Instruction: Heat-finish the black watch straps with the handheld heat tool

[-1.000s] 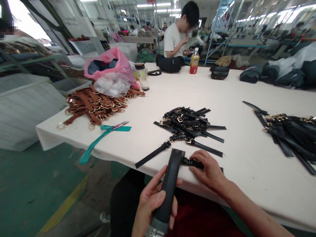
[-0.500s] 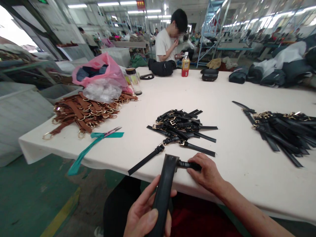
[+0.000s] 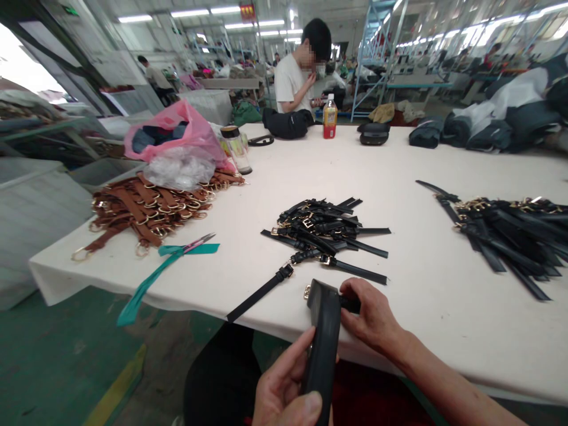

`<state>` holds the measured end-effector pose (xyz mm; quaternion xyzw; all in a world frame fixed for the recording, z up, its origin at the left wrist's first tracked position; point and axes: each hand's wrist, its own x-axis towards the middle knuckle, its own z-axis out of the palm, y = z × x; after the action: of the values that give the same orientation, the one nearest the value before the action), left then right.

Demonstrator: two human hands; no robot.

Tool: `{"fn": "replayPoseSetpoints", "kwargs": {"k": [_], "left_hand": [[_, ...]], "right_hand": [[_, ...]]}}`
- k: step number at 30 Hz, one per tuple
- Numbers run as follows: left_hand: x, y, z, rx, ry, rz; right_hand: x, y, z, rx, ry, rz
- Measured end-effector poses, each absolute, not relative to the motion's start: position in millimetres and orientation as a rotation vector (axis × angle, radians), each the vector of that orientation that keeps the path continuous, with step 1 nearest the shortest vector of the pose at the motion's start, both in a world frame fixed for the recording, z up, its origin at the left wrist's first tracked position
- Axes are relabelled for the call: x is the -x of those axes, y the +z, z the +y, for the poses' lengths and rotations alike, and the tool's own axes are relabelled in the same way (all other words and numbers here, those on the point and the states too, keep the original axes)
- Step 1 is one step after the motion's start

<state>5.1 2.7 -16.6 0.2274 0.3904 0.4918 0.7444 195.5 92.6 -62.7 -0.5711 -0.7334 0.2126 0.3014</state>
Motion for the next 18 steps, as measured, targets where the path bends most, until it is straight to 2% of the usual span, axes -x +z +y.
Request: {"fn": "replayPoseSetpoints", "kwargs": {"k": [12,18], "left_hand": [[28,-22,4,-0.453,1.216,0.659],[29,-22,2,-0.481,1.194,0.637]], "right_hand": [[-192,-55,91,1.422,0.503,-2.062],[-178,-56,96,1.32,0.238,-2.217]]}}
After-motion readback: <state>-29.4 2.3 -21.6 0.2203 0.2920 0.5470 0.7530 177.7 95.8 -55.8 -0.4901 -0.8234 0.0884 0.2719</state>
